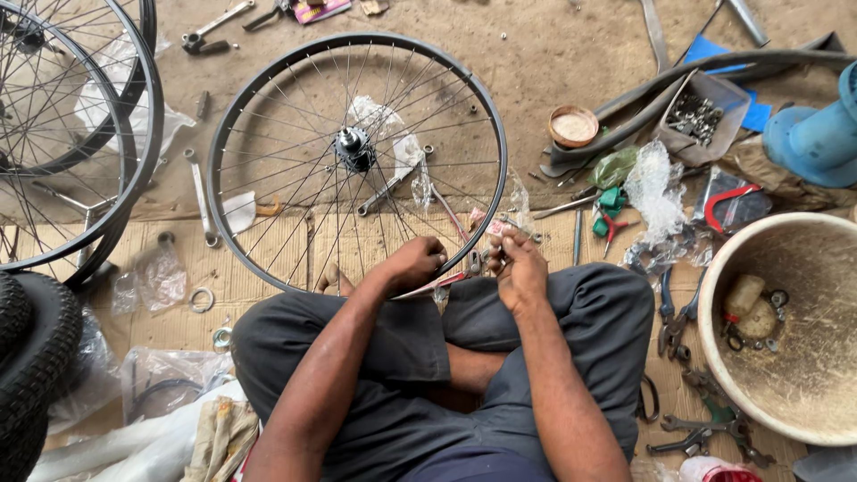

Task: The person sits on the floor and uses a spoke wrench to tighten and loosen the nipples on a bicycle wheel. They repeatedly rotate the wheel to check for wobbles and adjust the tension of the spokes to true the rim.

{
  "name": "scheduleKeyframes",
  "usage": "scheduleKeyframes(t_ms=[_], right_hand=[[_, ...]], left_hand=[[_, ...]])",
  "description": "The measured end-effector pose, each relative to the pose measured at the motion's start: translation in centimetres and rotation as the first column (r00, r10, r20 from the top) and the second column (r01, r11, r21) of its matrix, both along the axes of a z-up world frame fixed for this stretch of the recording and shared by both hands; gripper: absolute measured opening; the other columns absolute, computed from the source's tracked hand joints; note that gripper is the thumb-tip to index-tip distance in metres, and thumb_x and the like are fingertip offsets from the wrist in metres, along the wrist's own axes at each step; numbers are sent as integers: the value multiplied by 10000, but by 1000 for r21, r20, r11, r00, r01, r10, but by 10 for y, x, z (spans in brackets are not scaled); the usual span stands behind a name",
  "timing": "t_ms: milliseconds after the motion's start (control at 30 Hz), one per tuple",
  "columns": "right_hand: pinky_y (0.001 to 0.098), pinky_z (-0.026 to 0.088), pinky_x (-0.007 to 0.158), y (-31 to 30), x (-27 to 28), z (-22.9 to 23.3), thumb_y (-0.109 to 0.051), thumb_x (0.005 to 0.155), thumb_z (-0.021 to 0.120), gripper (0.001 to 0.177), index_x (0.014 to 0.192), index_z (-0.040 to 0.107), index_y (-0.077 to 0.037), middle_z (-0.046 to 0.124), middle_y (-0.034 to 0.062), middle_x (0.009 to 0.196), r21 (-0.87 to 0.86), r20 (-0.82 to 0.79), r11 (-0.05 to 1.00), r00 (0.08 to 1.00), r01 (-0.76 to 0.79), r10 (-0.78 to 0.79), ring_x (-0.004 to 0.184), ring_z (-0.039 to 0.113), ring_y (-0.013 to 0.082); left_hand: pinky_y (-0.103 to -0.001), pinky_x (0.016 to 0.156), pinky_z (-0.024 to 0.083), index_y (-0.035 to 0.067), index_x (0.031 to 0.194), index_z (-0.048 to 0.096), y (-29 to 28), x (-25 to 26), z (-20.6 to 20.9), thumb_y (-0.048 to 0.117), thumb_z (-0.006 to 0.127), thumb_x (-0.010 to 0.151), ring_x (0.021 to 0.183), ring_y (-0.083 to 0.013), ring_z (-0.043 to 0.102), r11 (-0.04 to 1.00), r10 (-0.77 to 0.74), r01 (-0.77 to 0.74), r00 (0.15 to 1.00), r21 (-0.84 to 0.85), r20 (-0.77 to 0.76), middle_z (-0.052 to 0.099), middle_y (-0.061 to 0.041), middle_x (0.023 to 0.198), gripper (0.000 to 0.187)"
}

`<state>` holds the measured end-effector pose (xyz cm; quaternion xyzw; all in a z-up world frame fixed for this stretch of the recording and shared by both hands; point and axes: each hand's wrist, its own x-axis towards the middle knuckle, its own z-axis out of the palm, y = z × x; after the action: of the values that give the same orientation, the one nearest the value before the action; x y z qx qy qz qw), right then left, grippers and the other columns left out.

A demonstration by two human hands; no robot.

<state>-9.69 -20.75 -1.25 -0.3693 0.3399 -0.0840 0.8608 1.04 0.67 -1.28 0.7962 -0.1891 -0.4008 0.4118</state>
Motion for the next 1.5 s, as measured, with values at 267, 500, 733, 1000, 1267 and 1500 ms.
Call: scheduleKeyframes(t_ms=[267,500,733,1000,1267,1500], right_hand=[[337,600,671,6,1,21,-89,1021,561,122,1124,616,-54,708,119,934,-56,35,994,995,93,-92,775,685,214],[278,552,576,-1,4,0,-39,964,715,148,1106,687,-10,710,95,892,-103,24,989,994,108,-106,708,664,162],[268,502,487,-6,36,-5,-54,908,706,78,984,703,-67,685,48,770,-65,-203,985,964,160,-170,579,587,141],[223,483,475,-8,61,-33,-7,886,760,103,918,682,-67,648,20,711,-210,-124,955,963,210,-239,539,565,103],[262,529,577,3,60,-34,-16,856,753,134,945,669,-70,750,65,835,-103,-40,985,988,141,-146,684,722,145],[258,503,575,6,56,-24,-9,867,774,162,976,676,-78,755,60,870,-155,-66,980,989,123,-134,720,708,133]], left_hand=[[-503,909,527,27,1006,761,-6,-11,-7,439,550,1029,995,-417,680,943,-204,110,937,315,283,733,-243,1020,463],[-507,908,528,70,1032,765,0,-20,-21,424,553,980,1019,-402,677,911,-260,146,930,386,260,724,-219,1044,416],[-483,898,555,76,1064,745,9,-13,-31,352,603,926,1015,-384,705,922,-249,191,958,337,140,747,-207,1061,340],[-477,936,539,52,1021,768,47,-12,10,455,615,953,1062,-377,689,798,-372,255,921,546,114,743,-215,1116,436],[-521,627,552,25,1070,622,42,5,62,288,652,947,780,-409,700,845,-14,-385,679,372,734,660,-249,1037,292],[-488,711,621,31,1224,563,9,96,22,329,679,856,826,-281,692,549,832,-822,555,-151,-1,664,-161,1060,488]])
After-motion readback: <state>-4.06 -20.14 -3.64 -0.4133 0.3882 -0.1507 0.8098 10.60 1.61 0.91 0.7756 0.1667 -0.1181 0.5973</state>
